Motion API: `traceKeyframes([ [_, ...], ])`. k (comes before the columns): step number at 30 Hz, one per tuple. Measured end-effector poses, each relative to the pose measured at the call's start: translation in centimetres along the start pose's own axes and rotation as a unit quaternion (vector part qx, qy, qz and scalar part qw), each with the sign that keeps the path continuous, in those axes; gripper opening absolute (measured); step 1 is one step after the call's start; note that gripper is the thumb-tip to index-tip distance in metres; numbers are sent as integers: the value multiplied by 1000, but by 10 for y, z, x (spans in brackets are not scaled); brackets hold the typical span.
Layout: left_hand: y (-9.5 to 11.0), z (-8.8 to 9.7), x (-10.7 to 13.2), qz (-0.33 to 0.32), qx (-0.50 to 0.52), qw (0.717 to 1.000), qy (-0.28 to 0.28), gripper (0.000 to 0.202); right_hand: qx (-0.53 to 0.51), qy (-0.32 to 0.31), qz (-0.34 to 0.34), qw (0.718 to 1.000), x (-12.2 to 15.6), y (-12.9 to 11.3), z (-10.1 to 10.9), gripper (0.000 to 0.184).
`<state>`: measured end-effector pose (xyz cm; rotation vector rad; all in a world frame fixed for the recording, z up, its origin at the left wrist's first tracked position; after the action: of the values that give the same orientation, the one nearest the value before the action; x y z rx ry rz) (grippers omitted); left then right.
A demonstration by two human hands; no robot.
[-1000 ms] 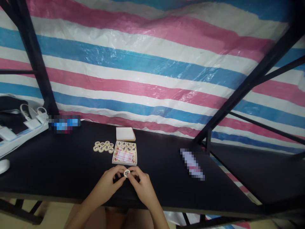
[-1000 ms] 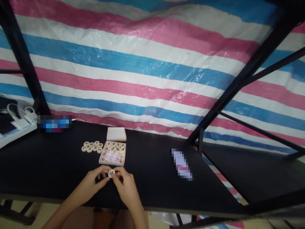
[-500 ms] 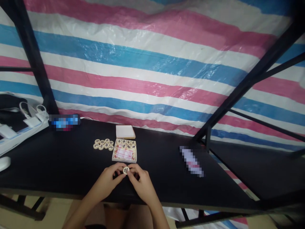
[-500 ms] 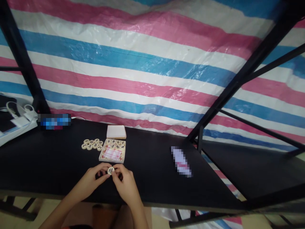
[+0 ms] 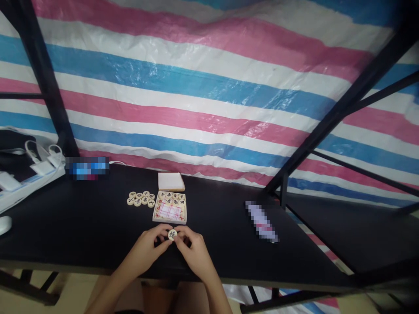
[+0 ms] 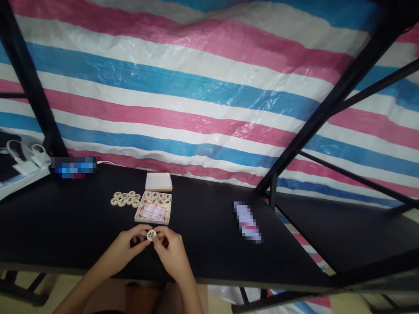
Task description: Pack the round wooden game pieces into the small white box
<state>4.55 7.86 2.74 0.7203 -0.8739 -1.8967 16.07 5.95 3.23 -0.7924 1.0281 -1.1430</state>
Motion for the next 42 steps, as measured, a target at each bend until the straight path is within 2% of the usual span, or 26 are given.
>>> traceKeyframes([
  [4,-3,2,-1,16,-14,1000,15,29,-20,16,12,1000,1,-1,3,7],
  [7,1,3,-1,14,-21,1000,14,24,-21,22,23,999,1,-1,4,5],
  [13,10,3,2,-2,-21,1000,-6,23,-22,1,42,999,2,-4,0,6],
  [17,2,2,2,4,-9,1000,-6,27,-28,-15,59,998,2,-9,-3,9],
  [20,-1,1,2,1,7,1000,-1,32,-21,1,49,999,2,-7,0,17],
  [23,-1,1,1,3,19,1000,-1,24,-10,12,36,999,1,-4,2,17],
  [26,2,2,1,-1,5,1000,2,10,13,-2,37,999,2,-3,-1,15],
  [28,3,2,1,-5,-1,1000,5,9,17,-6,34,999,2,-2,-2,14],
  [32,1,5,1,11,19,999,24,18,-20,5,20,1000,2,0,0,12],
  [35,0,5,1,18,34,999,16,21,-42,5,17,999,2,0,0,10],
  [38,1,3,0,12,29,999,3,21,-41,3,25,999,2,0,0,8],
  [42,-1,2,0,11,24,1000,1,24,-26,1,39,999,3,-3,0,13],
])
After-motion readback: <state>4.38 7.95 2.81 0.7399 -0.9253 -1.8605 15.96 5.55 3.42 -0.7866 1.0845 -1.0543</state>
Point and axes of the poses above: each hand's wrist, its own x-axis away from the middle knuckle, its own z-axis out of the back of the hand, y = z × x, the point moved 10 cm from there along -x, towards the middle knuckle, and after that the axes turned 7 degrees about -x, right-handed, at the moved point
